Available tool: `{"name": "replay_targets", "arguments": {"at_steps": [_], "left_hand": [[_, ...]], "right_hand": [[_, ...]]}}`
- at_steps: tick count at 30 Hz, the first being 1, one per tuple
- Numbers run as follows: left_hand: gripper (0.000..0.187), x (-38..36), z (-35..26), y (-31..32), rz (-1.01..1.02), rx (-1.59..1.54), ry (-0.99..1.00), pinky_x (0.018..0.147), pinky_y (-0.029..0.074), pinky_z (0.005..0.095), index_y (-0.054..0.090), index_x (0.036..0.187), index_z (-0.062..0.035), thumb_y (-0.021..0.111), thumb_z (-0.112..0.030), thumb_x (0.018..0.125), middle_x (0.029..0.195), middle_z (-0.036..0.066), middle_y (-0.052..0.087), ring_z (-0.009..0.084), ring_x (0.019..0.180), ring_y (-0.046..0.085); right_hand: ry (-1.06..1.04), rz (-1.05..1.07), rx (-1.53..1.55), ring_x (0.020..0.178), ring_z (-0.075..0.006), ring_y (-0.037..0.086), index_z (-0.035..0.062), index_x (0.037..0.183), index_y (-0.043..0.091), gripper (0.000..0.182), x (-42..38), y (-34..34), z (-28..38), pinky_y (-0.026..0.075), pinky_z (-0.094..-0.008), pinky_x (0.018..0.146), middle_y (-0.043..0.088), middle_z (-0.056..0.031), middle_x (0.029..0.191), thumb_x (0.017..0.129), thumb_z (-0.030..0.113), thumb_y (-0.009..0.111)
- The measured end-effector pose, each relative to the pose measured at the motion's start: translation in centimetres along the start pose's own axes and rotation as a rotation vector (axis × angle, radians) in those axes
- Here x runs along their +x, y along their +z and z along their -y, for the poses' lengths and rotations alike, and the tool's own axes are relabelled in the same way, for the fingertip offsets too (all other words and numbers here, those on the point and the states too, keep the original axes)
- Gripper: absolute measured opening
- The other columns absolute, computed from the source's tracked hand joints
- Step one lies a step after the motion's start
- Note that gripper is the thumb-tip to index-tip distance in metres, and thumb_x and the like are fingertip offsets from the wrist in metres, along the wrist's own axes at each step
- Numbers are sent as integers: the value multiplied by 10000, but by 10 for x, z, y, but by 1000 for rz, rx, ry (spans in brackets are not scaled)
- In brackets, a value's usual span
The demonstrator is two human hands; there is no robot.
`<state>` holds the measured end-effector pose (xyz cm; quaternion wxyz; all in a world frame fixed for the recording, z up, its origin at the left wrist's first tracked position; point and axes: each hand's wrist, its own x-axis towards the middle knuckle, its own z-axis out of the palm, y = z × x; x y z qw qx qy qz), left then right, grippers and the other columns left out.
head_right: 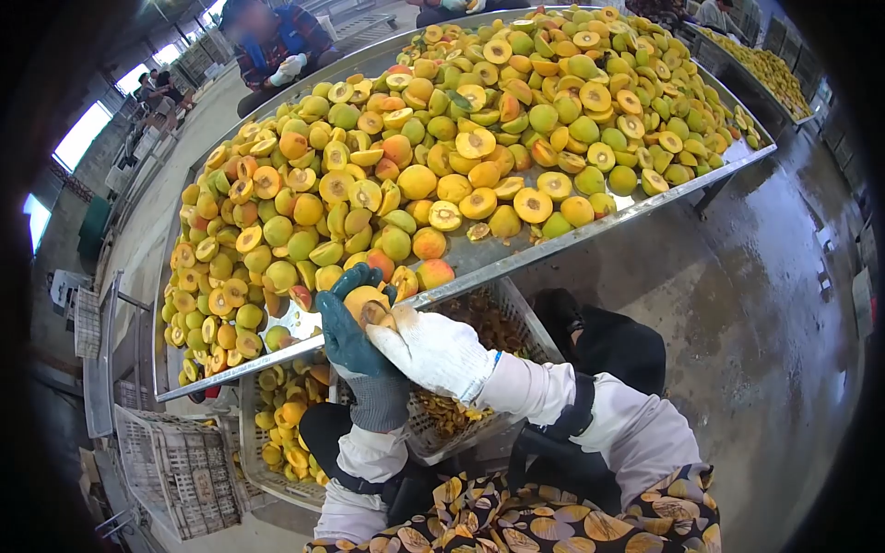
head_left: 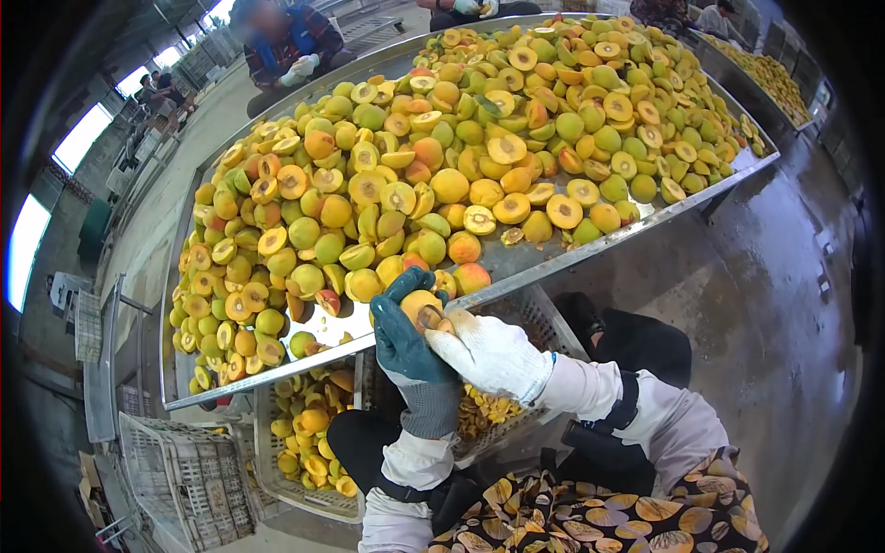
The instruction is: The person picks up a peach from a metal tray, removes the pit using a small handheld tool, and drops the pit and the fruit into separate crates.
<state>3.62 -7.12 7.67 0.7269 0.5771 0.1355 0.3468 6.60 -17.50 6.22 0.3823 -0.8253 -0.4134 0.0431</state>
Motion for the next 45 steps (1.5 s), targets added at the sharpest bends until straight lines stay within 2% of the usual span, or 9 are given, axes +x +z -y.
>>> {"name": "replay_targets", "arguments": {"at_steps": [2,8,11,27,33,35,39,43,45], "left_hand": [[556,-2,1,-1,-10,15,29,934,502,341,584,1204,41,370,-457,1082,1155,148,645,216,1025,622],[575,-3,3,-3,18,-95,-7,955,513,380,583,1220,38,360,-473,1078,1156,171,649,255,1067,633],[570,7,19,-16,71,-361,-219,964,520,393,560,1238,36,381,-478,1069,1165,179,645,273,1090,635],[649,-8,-6,4,43,-1,20,939,537,388,585,1220,44,306,-523,1072,1161,176,637,257,1059,631],[625,-11,2,-9,125,88,118,984,490,383,582,1250,46,289,-482,1088,1181,174,649,257,1083,630],[610,-6,6,-10,165,181,273,983,487,376,588,1247,46,288,-462,1093,1190,173,652,255,1093,627],[642,1,6,-13,230,162,79,910,518,359,614,1171,51,287,-494,1085,1130,173,670,253,1005,656],[675,2,-4,-11,313,171,-61,880,529,367,652,1085,50,263,-501,1084,1024,158,700,253,905,675],[694,4,-11,-8,408,161,-92,864,533,366,672,1025,46,250,-501,1084,959,148,712,251,861,679]], "right_hand": [[195,61,189,687,-396,645,108,1294,548,344,5,1,0,547,-461,605,605,-207,959,954,161,536],[-333,-44,-134,776,-410,688,29,1126,597,418,2,-5,-12,548,-474,670,676,-242,836,1007,418,497],[205,58,144,814,-388,698,18,1063,606,515,-1,-7,8,547,-472,670,683,-245,788,1004,514,475],[-174,-17,208,740,-435,648,11,1053,587,518,1,-6,-7,529,-486,708,671,-218,793,1023,503,430],[273,421,804,616,-304,624,2,1011,601,493,2,-39,7,523,-399,648,602,-138,645,1029,460,420],[-216,31,350,602,-271,616,7,1020,609,486,2,-10,-13,510,-386,607,573,-122,612,1022,460,432],[438,452,716,614,-274,621,19,1100,594,438,7,-49,14,497,-403,559,536,-102,585,1021,437,487],[-21,235,654,467,-207,541,20,1052,570,421,-3,-15,-15,433,-349,422,490,-52,543,1035,436,501],[545,526,1321,384,-164,473,27,989,560,427,-11,-37,-2,385,-309,362,479,-24,529,1048,442,483]]}}
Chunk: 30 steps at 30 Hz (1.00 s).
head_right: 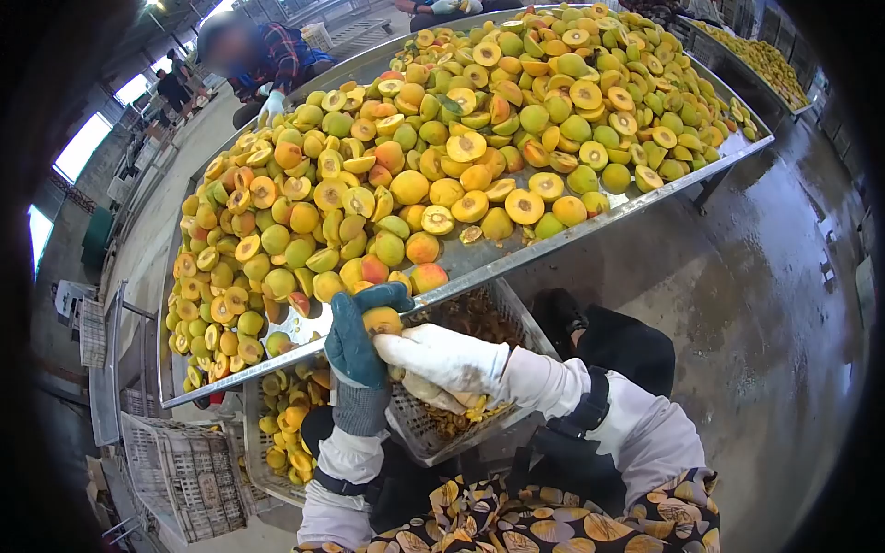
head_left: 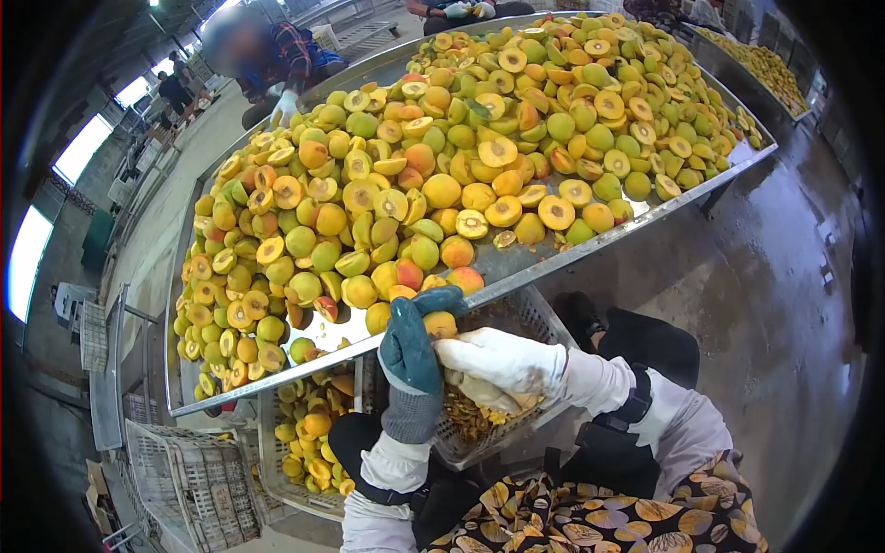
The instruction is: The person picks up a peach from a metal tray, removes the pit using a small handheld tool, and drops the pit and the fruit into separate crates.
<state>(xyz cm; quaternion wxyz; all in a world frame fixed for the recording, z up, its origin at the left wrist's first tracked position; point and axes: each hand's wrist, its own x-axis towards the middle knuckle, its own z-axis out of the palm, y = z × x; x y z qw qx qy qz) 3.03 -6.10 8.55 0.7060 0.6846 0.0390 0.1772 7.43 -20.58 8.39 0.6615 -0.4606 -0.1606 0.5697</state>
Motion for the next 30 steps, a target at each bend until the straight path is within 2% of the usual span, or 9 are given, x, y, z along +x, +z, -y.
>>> {"name": "replay_targets", "arguments": {"at_steps": [4,11,12,13,18,20,23,25,30], "left_hand": [[722,15,-14,-11,283,-38,-14,841,537,354,693,934,36,218,-486,1085,878,133,719,238,822,680],[503,18,7,-24,340,166,-41,860,517,310,700,966,13,362,-335,1100,934,91,709,174,869,653],[504,20,12,-26,343,112,-115,856,516,301,702,971,10,369,-347,1098,932,85,708,163,870,650],[506,21,12,-29,341,59,-178,852,516,291,703,975,8,376,-358,1096,930,79,707,151,871,647],[501,-4,9,-98,66,129,-216,709,491,251,713,990,-23,437,-433,1071,894,39,704,103,788,612],[498,-13,16,-162,-220,680,-197,721,528,329,714,971,-1,456,-420,1048,828,84,713,185,750,666],[416,2,-14,-220,-218,1696,-458,779,526,490,738,930,-48,564,-425,949,899,244,699,415,859,671],[435,14,5,-242,-305,1668,-212,786,535,481,738,924,-37,574,-439,938,900,248,701,411,864,681],[432,61,50,-262,24,1776,-381,791,552,445,752,936,-23,632,-435,887,929,222,725,368,892,712]], "right_hand": [[91,310,512,336,-104,395,73,894,538,468,-3,-2,-5,323,-260,324,426,31,489,1022,521,492],[110,-153,-618,478,-175,575,29,940,613,506,-1,-8,14,427,-315,441,536,-67,535,1022,509,475],[-418,-210,-1111,570,-267,652,43,936,618,468,10,-9,9,488,-381,504,598,-160,593,982,502,541],[-294,-294,-1346,632,-387,667,38,934,654,508,2,-11,8,530,-463,567,668,-219,733,960,528,525],[-252,-388,-1630,610,-386,670,75,927,633,479,3,-19,-8,520,-496,548,652,-164,630,913,551,586],[-50,-447,-1636,671,-371,694,57,918,667,504,5,-37,-22,542,-479,600,674,-184,679,889,557,601],[117,-446,-1696,723,-369,705,54,920,692,507,9,-52,-39,549,-479,647,691,-192,723,896,550,586],[138,-420,-1689,747,-372,707,51,922,697,511,12,-48,-40,550,-482,665,698,-194,742,902,547,575],[219,-364,-1635,813,-386,706,40,972,695,513,20,-35,-34,549,-490,724,712,-203,814,920,530,554]]}}
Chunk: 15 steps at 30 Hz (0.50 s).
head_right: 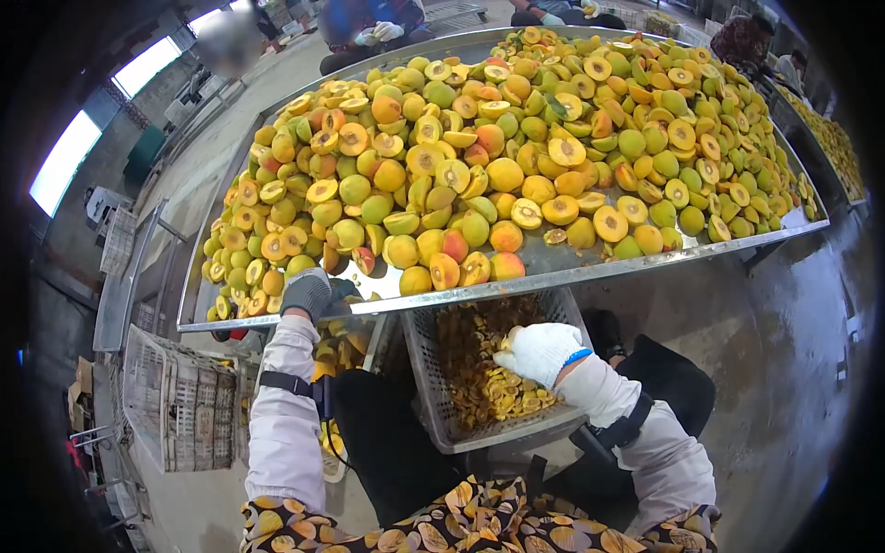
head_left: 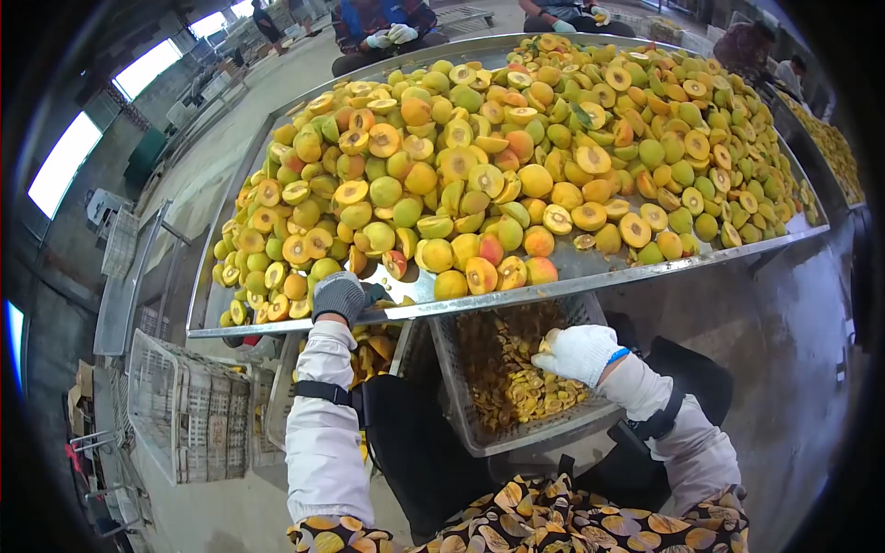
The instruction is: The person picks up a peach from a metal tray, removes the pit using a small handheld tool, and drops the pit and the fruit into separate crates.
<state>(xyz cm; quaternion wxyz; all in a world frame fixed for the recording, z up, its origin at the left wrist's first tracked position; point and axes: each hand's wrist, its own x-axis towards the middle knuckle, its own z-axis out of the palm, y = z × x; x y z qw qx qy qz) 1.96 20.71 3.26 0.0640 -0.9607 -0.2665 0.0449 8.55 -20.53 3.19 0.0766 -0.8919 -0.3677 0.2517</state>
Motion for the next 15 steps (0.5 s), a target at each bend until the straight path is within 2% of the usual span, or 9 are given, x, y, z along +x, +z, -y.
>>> {"name": "replay_targets", "arguments": {"at_steps": [2,5,6,9,10,11,13,15], "left_hand": [[468,11,0,-1,103,-44,58,812,553,447,744,995,-16,668,-454,849,967,236,722,367,935,710],[483,-2,4,-9,32,-213,29,824,550,444,719,1039,12,659,-427,848,1016,252,709,357,931,712],[478,-11,-5,-27,90,-336,-40,762,569,386,693,1104,-2,632,-415,872,1031,217,721,279,871,723],[406,-4,32,25,306,-1999,-46,705,569,295,659,1167,-13,696,-274,857,1008,135,728,171,826,696],[382,-24,-1,5,-39,-1642,276,691,566,271,638,1188,-9,703,-160,844,1010,113,723,146,821,682],[394,-50,-48,-23,-357,-1238,563,677,564,247,617,1210,-5,710,-47,830,1012,91,717,120,815,669],[403,-75,-103,-38,-256,-1490,457,800,571,311,592,1261,42,675,-125,903,1097,146,703,200,910,699],[365,-85,-143,-36,-246,-1803,523,826,563,325,564,1258,34,603,-183,967,1086,157,689,228,924,685]], "right_hand": [[22,18,5,839,-385,706,45,988,690,515,-1,-3,1,548,-490,740,713,-209,832,924,537,550],[5,-109,106,824,-385,707,55,973,690,517,0,-6,2,547,-492,727,712,-211,830,923,550,551],[-33,-196,172,772,-390,702,43,992,675,513,0,-5,4,546,-491,696,702,-217,814,924,537,555],[-89,-68,698,612,-331,678,30,1004,635,492,-5,-37,23,535,-436,578,670,-176,717,939,511,552],[6,137,1013,498,-230,607,39,1015,600,463,-13,-52,35,486,-356,473,606,-109,654,970,490,507],[-52,156,1135,470,-154,551,63,1030,591,435,-15,-55,41,441,-308,428,565,-59,649,993,477,464],[-88,171,1123,476,-202,568,53,1057,587,424,-18,-66,52,461,-342,447,570,-80,643,1002,460,480],[-399,-239,857,534,-289,612,30,1054,587,470,-10,-51,50,486,-395,487,596,-136,637,992,488,501]]}}
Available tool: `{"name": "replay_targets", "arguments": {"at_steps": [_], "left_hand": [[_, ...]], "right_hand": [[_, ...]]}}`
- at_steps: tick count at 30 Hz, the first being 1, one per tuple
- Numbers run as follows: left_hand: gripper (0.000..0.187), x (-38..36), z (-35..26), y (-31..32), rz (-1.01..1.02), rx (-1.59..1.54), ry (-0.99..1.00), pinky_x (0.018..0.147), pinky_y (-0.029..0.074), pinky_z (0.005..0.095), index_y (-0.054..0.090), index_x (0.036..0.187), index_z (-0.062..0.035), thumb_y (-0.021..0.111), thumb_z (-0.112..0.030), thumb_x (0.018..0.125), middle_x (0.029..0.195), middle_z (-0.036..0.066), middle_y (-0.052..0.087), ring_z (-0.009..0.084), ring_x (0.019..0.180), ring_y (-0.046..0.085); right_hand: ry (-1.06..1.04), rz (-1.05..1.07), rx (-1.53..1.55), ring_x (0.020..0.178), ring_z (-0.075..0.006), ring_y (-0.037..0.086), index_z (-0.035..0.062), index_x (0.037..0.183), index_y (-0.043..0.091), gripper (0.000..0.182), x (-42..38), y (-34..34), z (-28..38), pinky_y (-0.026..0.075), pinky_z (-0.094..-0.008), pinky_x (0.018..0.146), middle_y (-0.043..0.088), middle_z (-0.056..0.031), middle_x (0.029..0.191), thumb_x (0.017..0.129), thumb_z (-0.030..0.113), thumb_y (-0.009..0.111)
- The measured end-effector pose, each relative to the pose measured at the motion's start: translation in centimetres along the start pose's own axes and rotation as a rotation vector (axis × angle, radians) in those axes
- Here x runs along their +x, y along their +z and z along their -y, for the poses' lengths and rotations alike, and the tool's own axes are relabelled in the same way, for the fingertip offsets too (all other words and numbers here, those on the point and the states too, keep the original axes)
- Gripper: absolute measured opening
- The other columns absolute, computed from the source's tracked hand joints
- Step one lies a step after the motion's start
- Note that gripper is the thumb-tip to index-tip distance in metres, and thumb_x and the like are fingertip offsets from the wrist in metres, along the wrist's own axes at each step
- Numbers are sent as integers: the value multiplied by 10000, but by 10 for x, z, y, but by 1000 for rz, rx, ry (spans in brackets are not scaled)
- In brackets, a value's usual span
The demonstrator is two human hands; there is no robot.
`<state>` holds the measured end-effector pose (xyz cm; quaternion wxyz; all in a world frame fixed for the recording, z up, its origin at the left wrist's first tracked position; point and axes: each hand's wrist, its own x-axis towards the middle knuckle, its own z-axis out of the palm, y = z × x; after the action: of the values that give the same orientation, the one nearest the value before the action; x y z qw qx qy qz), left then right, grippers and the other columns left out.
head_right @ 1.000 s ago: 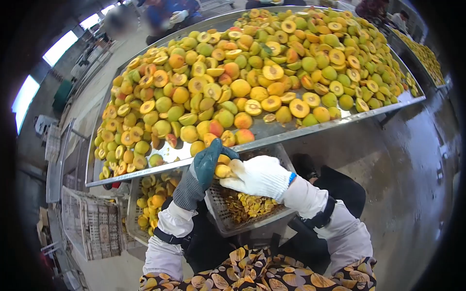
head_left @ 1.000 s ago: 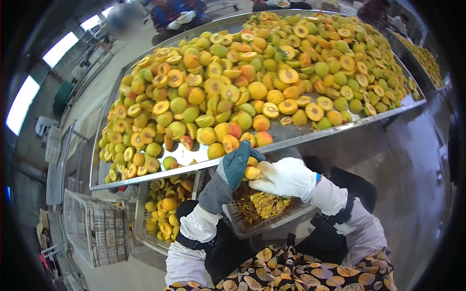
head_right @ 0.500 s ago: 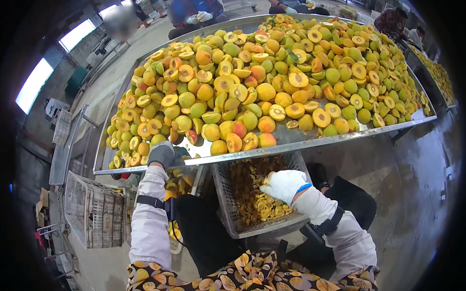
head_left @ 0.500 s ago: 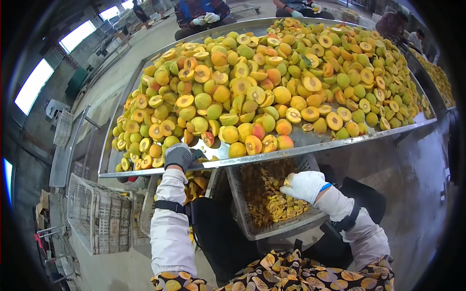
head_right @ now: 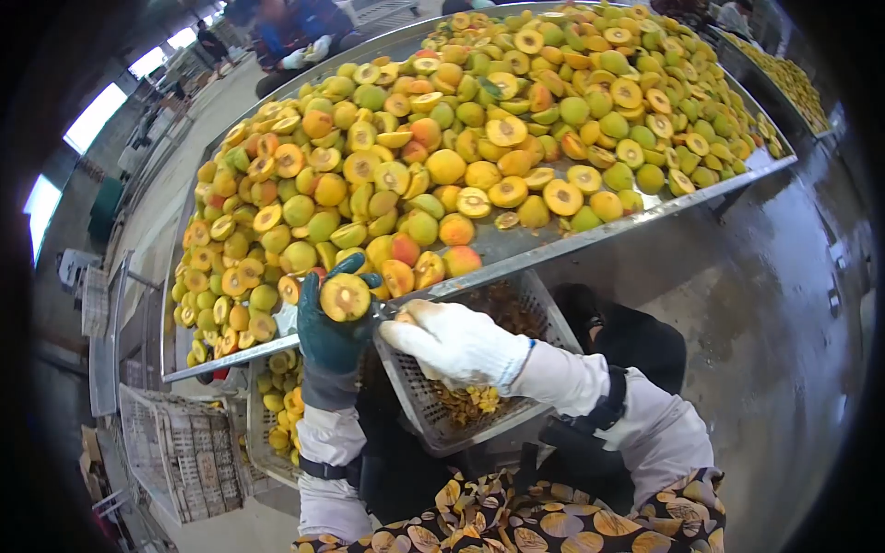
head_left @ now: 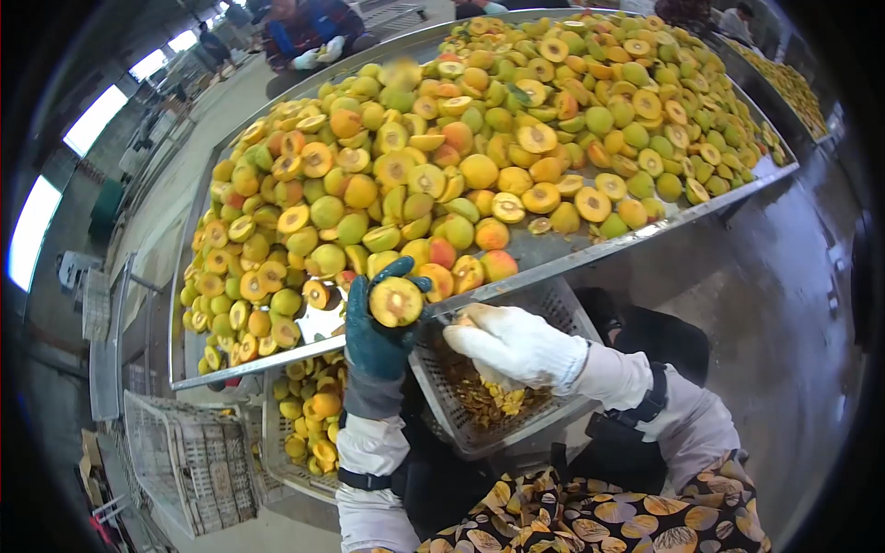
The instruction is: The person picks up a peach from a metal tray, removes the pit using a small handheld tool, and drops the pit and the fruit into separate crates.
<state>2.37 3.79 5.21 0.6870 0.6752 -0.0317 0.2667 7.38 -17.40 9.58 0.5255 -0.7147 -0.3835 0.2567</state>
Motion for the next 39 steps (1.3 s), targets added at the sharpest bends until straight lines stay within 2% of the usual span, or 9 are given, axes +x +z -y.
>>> {"name": "replay_targets", "arguments": {"at_steps": [3,12,17,19,21,24,31,34,39], "left_hand": [[587,-7,7,29,14,-346,-363,910,526,332,565,1219,17,329,-499,1069,1103,142,660,232,945,658],[312,-20,23,40,-5,119,-136,915,536,345,524,1254,23,467,-216,1062,1071,140,672,240,932,677],[646,-17,-7,66,-155,66,-280,841,525,302,656,1050,22,292,-511,1080,929,102,699,188,854,657],[663,-23,12,59,-129,235,-153,829,524,298,668,1028,26,295,-520,1078,923,94,701,178,851,649],[676,-27,30,57,-210,-66,-364,806,521,290,681,991,24,285,-517,1079,909,87,702,174,836,641],[763,-11,6,62,-62,105,-348,815,531,293,683,939,18,256,-604,1050,859,92,707,184,801,658],[598,-12,11,104,-206,24,-98,820,550,350,548,1166,26,317,-517,1070,963,141,682,229,893,660],[545,-17,7,116,-256,-313,-198,814,544,343,552,1140,25,331,-470,1080,952,136,666,221,915,646],[456,-15,2,117,-130,-83,-107,791,540,333,547,1078,6,354,-407,1086,939,116,659,208,852,646]], "right_hand": [[-89,-209,-442,600,-341,656,21,1003,614,514,4,6,-20,506,-432,525,627,-175,653,986,522,502],[2,-227,-518,650,-360,681,45,857,655,546,-1,-1,-15,523,-455,564,648,-187,660,982,552,494],[27,-219,-533,663,-374,681,50,874,669,533,-3,2,-13,532,-470,595,667,-188,703,992,531,472],[-9,-111,-570,681,-384,678,61,893,672,518,-6,4,-15,536,-476,621,673,-189,725,1004,513,447],[38,-46,-520,721,-402,673,73,928,674,498,-4,-7,-6,537,-484,660,679,-199,765,1018,490,417],[132,-18,-345,819,-438,658,72,988,668,487,-9,-11,-3,527,-494,729,678,-239,847,1035,466,384],[157,-259,-308,872,-411,673,38,1009,648,510,-14,-9,-10,530,-473,737,685,-240,914,1019,502,435],[156,-287,-306,877,-404,677,32,1006,642,512,-21,-7,-9,534,-464,739,686,-247,920,1011,507,452],[158,-218,-311,848,-416,675,29,1002,646,522,-20,-18,-14,534,-484,727,687,-245,871,1007,512,448]]}}
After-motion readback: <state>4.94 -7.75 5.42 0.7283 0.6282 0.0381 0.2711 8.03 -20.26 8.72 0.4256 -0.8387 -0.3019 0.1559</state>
